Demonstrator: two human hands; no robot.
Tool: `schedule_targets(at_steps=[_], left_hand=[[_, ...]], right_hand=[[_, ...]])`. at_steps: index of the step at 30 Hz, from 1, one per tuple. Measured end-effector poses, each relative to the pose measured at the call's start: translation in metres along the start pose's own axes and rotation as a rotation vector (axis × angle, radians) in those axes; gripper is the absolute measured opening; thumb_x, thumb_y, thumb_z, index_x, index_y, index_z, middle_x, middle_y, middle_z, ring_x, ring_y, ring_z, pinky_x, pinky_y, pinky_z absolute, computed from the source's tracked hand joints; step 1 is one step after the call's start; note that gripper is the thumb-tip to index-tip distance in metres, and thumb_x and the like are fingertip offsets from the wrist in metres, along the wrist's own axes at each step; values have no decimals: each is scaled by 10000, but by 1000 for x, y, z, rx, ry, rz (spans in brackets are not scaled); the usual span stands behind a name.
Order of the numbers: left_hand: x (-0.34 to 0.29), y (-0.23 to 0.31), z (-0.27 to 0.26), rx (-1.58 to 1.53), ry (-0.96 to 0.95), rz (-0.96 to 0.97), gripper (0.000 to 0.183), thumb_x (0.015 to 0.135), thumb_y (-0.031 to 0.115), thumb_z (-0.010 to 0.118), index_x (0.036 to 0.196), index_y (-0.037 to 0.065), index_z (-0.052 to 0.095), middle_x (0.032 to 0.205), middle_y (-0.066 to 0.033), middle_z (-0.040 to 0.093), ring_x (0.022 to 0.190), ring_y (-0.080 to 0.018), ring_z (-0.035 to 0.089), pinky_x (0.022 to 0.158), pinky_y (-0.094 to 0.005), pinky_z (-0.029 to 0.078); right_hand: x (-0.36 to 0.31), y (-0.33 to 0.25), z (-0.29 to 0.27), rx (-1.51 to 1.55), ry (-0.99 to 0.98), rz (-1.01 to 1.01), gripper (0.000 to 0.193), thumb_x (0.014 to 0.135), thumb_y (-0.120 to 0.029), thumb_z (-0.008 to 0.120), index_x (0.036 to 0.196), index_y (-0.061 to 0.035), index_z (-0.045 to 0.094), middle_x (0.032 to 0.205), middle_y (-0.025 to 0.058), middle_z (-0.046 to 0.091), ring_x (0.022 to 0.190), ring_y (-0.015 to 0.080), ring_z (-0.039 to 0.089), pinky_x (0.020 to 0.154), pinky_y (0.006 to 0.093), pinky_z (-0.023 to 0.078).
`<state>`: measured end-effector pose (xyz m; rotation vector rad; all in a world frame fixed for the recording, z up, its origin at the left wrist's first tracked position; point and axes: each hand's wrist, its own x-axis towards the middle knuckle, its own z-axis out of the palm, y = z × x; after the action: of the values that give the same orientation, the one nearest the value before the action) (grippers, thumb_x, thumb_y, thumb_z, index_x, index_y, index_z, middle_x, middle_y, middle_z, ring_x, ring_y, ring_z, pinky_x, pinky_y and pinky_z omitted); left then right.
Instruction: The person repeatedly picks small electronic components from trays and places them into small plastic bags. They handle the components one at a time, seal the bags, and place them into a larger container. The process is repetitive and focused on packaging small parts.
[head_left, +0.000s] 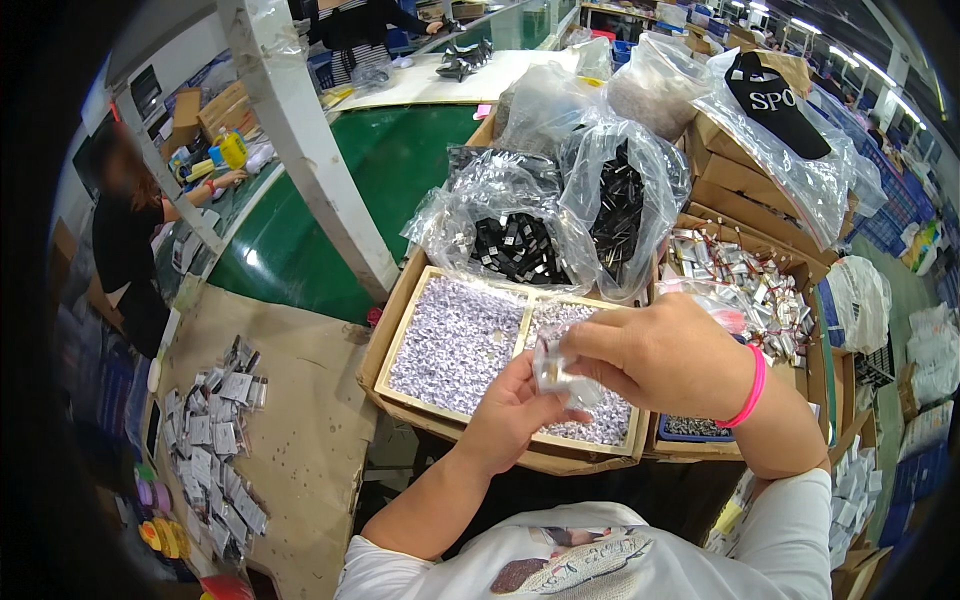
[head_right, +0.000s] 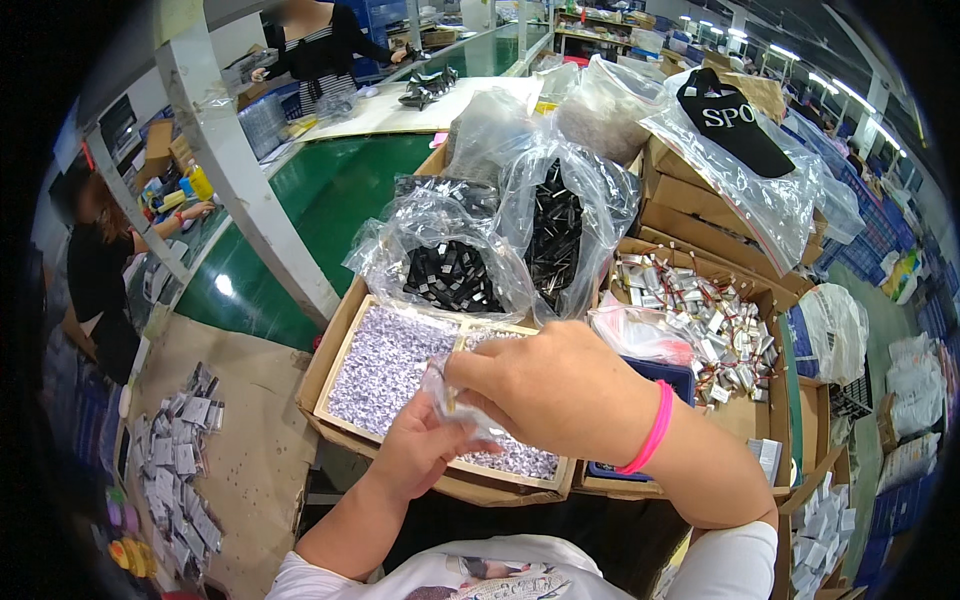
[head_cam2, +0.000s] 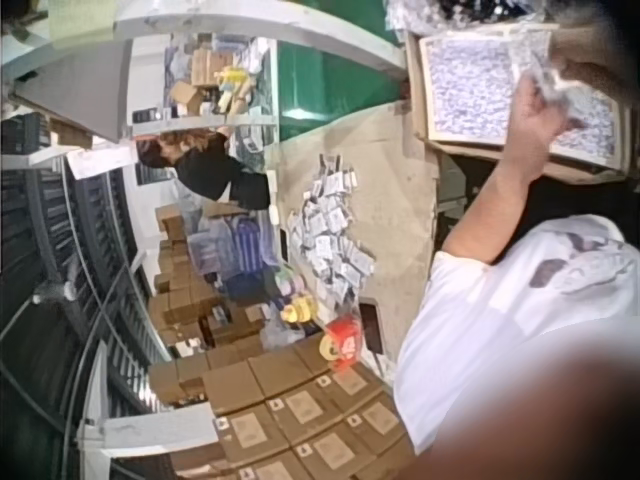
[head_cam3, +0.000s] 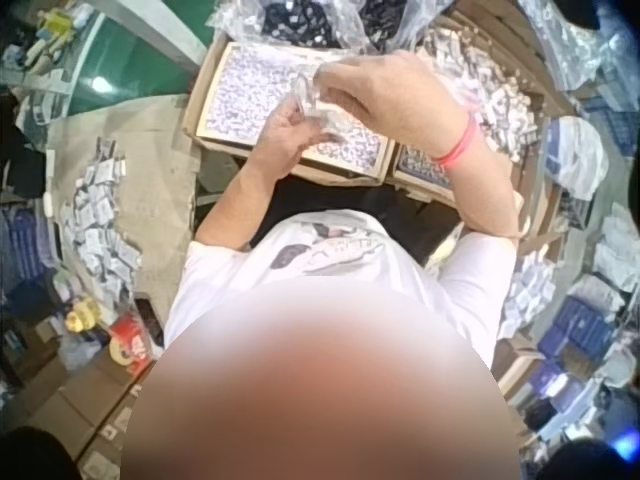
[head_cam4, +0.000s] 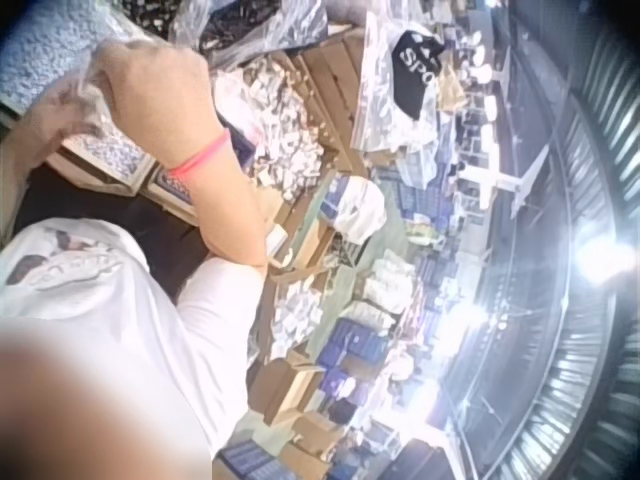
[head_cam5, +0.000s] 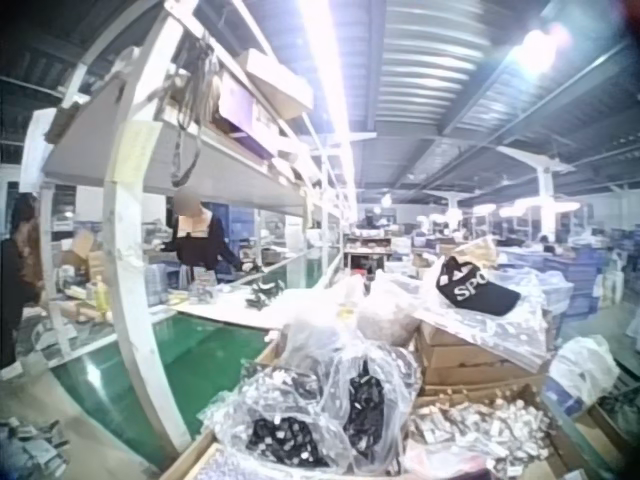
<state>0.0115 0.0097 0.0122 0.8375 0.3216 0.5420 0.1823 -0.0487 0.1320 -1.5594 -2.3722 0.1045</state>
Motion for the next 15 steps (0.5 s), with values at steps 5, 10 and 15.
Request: schedule_targets(at_steps=[5, 10, 15], left_hand=[[2, -2, -3, 118, -244, -48, 440, 903, 60, 557, 1306, 27, 383, 1177, -118, 546, 1081, -207, 554, 835, -340, 522], [4, -3, -9, 316, -237, -111, 495, 876, 51, 612, 1322, 39, 397, 1161, -77, 552, 1065, -157, 546, 835, -301, 498], [-2, -10, -6, 264, -153, -63, 543, 855, 41, 647, 1334, 43, 391, 1121, -44, 561, 988, -106, 565, 838, -266, 483]], right_hand=[[5, 14, 6, 237, 13, -121, 147, 782, -197, 647, 889, -111, 595, 752, 44, 620, 604, 260, 621, 504, 356, 479], [-1, 12, 6, 97, -91, -165, 178, 741, -197, 661, 880, -113, 590, 752, 51, 623, 620, 259, 625, 505, 354, 478], [-1, 10, 9, 239, -149, -162, 176, 768, -178, 647, 915, -100, 590, 732, 60, 632, 613, 268, 619, 519, 363, 481]])
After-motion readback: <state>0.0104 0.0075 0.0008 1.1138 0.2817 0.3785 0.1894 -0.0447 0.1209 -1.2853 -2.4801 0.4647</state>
